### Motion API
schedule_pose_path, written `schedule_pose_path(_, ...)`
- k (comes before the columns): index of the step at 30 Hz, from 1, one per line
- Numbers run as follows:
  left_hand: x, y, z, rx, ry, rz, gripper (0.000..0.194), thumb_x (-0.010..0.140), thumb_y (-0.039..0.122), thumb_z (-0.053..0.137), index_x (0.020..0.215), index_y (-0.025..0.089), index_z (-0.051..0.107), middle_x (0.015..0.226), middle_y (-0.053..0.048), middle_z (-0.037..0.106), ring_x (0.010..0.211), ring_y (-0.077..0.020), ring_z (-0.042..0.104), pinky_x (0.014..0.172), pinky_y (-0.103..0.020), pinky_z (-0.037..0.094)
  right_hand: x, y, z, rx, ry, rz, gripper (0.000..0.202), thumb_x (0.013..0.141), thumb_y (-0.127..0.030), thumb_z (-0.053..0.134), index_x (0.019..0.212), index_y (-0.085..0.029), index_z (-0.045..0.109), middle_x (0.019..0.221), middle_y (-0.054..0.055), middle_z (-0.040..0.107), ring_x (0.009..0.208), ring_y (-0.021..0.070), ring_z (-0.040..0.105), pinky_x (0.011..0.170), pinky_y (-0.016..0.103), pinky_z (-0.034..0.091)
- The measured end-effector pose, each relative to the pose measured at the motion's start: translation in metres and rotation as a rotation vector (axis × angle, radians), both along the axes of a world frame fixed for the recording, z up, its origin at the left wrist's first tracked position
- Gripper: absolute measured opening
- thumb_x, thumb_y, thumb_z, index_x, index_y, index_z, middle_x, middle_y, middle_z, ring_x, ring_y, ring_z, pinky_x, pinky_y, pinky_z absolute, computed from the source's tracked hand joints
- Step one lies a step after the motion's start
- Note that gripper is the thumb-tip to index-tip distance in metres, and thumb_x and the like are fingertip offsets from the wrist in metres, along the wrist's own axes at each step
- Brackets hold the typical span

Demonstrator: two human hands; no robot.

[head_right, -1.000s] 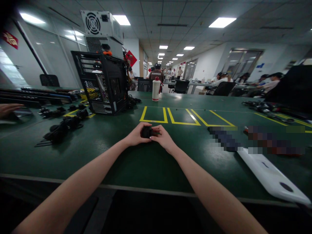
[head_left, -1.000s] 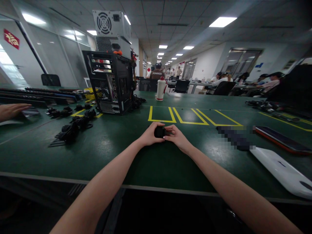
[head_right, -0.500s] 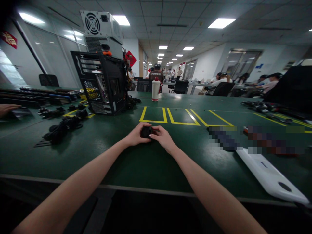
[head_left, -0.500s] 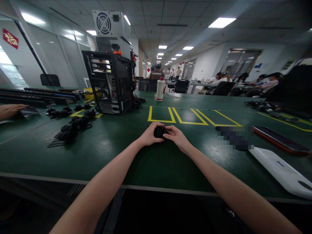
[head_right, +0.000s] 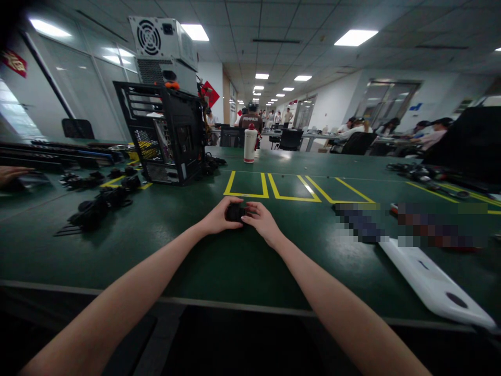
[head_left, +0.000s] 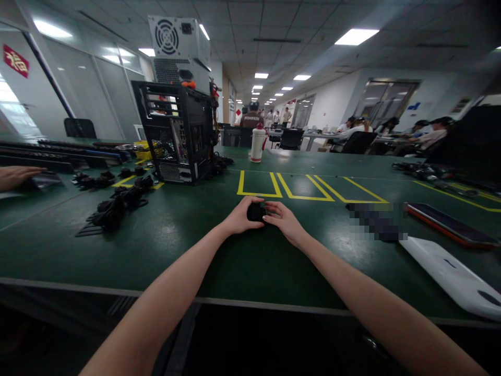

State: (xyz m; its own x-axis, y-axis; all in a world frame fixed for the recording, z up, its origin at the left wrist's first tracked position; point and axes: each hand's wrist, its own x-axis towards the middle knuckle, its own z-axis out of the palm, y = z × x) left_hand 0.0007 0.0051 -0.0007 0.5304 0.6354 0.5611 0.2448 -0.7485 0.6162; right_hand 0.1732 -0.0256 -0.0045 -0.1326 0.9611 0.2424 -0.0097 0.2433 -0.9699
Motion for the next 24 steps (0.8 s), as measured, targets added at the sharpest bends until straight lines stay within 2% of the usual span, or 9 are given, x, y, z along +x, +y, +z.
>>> schedule_pose_path(5,0.001,-0.001,0.002,-0.013,0.005,0.000,0.061,0.060,0.023,0.070,0.115,0.020,0.043,0.118,-0.009,0.047,0.113,-0.0246,0.044,0.097,-0.041,0.034,0.002,0.004,-0.003,0.004,-0.023,-0.006,0.038,0.061,-0.020,0.067,0.096,-0.019,0.054,0.102,0.004,0.058,0.094,0.0166,0.057,0.092,0.037,0.040)
schedule_pose_path(12,0.002,0.007,0.004,-0.062,0.025,0.114,0.057,0.063,0.031,0.068,0.113,0.016,0.046,0.115,-0.009,0.051,0.110,-0.0236,0.047,0.096,-0.040,0.037,0.014,0.012,-0.009,0.019,-0.261,-0.245,0.035,0.068,-0.020,0.060,0.102,-0.019,0.055,0.111,0.007,0.057,0.105,0.0187,0.052,0.097,0.040,0.036)
schedule_pose_path(15,0.000,0.009,0.005,-0.200,0.062,0.205,0.051,0.066,0.037,0.064,0.110,0.017,0.049,0.110,-0.009,0.055,0.100,-0.0242,0.053,0.087,-0.041,0.045,0.016,0.009,-0.007,0.040,-0.401,-0.239,0.037,0.070,-0.030,0.060,0.105,-0.019,0.054,0.112,0.008,0.055,0.106,0.0205,0.051,0.096,0.042,0.036)
schedule_pose_path(18,-0.001,0.009,0.005,-0.291,0.075,0.231,0.051,0.066,0.038,0.064,0.111,0.019,0.049,0.108,-0.009,0.056,0.094,-0.0241,0.055,0.075,-0.038,0.051,0.015,0.002,-0.003,0.085,-0.566,-0.200,0.050,0.066,-0.039,0.064,0.110,-0.020,0.052,0.114,0.009,0.053,0.106,0.0225,0.050,0.094,0.043,0.036)
schedule_pose_path(21,-0.001,0.009,0.004,-0.339,0.054,0.213,0.052,0.067,0.038,0.063,0.113,0.020,0.047,0.112,-0.010,0.053,0.088,-0.0226,0.057,0.061,-0.033,0.054,0.014,-0.003,0.001,0.139,-0.697,-0.187,0.055,0.062,-0.037,0.068,0.111,-0.019,0.052,0.111,0.009,0.053,0.104,0.0232,0.050,0.092,0.043,0.037)
schedule_pose_path(24,0.001,0.011,0.001,-0.369,0.046,0.197,0.053,0.067,0.038,0.062,0.114,0.020,0.045,0.115,-0.010,0.051,0.080,-0.0198,0.059,0.054,-0.030,0.053,0.014,-0.005,0.002,0.192,-0.771,-0.195,0.045,0.066,-0.028,0.064,0.109,-0.018,0.053,0.107,0.009,0.055,0.102,0.0228,0.051,0.091,0.042,0.038)
